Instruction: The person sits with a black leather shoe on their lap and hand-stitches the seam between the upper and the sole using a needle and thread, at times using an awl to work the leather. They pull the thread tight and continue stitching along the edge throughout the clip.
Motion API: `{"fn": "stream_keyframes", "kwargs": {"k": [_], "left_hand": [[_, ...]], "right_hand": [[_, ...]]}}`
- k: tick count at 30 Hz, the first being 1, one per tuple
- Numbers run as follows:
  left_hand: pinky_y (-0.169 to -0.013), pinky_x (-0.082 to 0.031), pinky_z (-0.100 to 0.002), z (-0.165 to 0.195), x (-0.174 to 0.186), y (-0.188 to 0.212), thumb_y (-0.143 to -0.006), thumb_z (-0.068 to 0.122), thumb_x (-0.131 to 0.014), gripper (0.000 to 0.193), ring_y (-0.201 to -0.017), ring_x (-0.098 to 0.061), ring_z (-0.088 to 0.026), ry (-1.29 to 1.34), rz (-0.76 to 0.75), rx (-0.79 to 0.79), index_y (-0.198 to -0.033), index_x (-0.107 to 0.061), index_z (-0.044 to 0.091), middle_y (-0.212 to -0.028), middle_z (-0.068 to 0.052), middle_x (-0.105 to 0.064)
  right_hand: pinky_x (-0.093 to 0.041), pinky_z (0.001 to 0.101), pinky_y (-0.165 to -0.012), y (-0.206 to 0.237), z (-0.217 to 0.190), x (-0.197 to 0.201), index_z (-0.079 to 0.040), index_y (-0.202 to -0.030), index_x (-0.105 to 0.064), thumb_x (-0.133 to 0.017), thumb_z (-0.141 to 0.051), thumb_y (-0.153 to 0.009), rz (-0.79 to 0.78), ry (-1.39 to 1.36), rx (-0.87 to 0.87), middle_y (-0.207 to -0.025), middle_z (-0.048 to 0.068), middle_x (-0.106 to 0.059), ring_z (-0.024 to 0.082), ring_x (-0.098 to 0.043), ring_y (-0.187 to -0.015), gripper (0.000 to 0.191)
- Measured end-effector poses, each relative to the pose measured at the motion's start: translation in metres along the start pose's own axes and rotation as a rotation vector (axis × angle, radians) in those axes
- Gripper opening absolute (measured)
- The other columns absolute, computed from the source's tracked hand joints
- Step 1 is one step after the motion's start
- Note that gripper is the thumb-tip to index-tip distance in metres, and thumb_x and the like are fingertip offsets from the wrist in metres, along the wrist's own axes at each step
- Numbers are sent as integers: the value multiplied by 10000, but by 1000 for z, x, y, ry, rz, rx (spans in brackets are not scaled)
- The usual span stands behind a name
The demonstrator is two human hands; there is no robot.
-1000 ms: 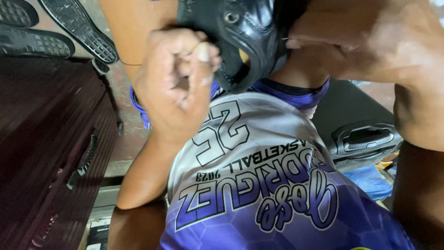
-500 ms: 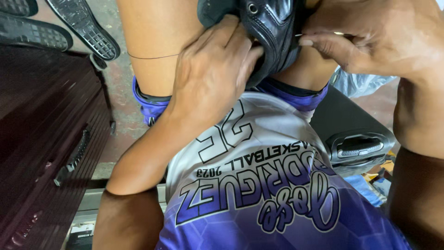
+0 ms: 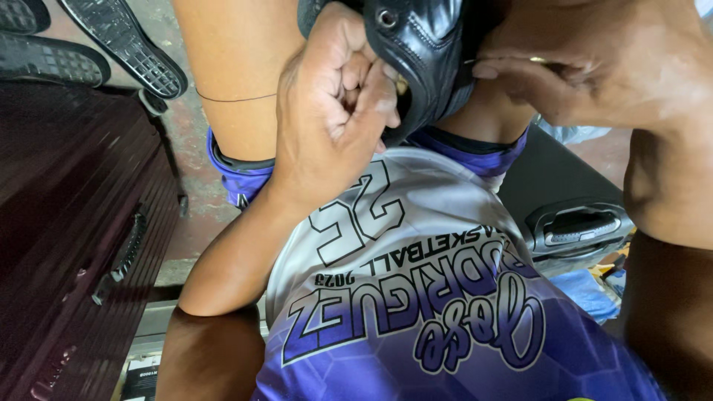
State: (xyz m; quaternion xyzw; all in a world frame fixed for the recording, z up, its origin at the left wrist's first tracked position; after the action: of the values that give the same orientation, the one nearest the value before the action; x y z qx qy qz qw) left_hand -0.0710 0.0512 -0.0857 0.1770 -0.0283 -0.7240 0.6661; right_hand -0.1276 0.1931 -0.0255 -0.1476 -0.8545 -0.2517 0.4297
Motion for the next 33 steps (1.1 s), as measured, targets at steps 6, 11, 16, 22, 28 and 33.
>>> {"fn": "stream_keyframes", "kwargs": {"k": [6, 11, 16, 22, 28, 33], "left_hand": [[-729, -614, -259, -22, -3, 5, -1175, 111, -480, 89, -866, -644, -86, 420, -111, -19, -1127, -458, 38, -999, -57, -606], [-779, -616, -275, -32, 1, 3, -1196, 156, -483, 142, -862, -656, -108, 481, -57, -15, -1118, -462, 39, -1025, -89, -635], [-673, -482, -229, -31, -2, 3, -1138, 115, -500, 138, -775, -541, -91, 284, -87, 28, -1221, -463, 12, -991, -65, -619], [-658, -414, -266, -7, -3, 1, -1098, 32, -576, 115, -716, -493, -147, -154, -90, -230, -1203, -530, 17, -935, -70, -561], [-700, -425, -342, -8, -3, 0, -1015, -5, -624, 104, -712, -498, -238, -318, -43, -308, -1085, -551, 22, -853, -108, -493], [-685, -401, -357, -10, -5, -3, -988, -11, -625, 118, -694, -478, -252, -335, -33, -280, -1068, -548, 27, -826, -106, -454]], "right_hand": [[-523, 356, -604, -4, -8, 4, -11, -880, -761, -845, -82, -804, 57, -16, 47, -856, 104, -727, 259, -695, -735, 133], [-525, 337, -652, 0, -12, 3, -16, -917, -738, -823, -89, -887, 88, -59, 104, -902, 92, -721, 235, -695, -780, 117], [-516, 334, -663, 7, -12, -1, -35, -936, -722, -798, -75, -893, 94, -28, 84, -919, 79, -712, 232, -688, -795, 95], [-505, 330, -677, 14, -14, -3, -59, -958, -704, -768, -58, -900, 121, 50, 81, -940, 64, -700, 229, -680, -814, 86], [-495, 326, -691, 16, -16, -4, -83, -980, -685, -737, -41, -908, 139, 144, 50, -961, 50, -688, 226, -671, -832, 98], [-486, 323, -703, 18, -17, -5, -102, -998, -670, -712, -27, -914, 155, 234, 17, -979, 37, -678, 223, -665, -848, 121]]}}
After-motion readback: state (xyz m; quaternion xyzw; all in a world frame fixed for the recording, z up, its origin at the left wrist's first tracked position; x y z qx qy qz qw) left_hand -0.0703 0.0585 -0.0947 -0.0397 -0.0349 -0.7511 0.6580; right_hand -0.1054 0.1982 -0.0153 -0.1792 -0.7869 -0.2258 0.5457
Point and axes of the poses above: each hand's wrist, its own y-axis away from the middle knuckle, its own x-axis out of the back of the hand, z = x × y, the point moved 10 cm from there along -y, towards the middle knuckle
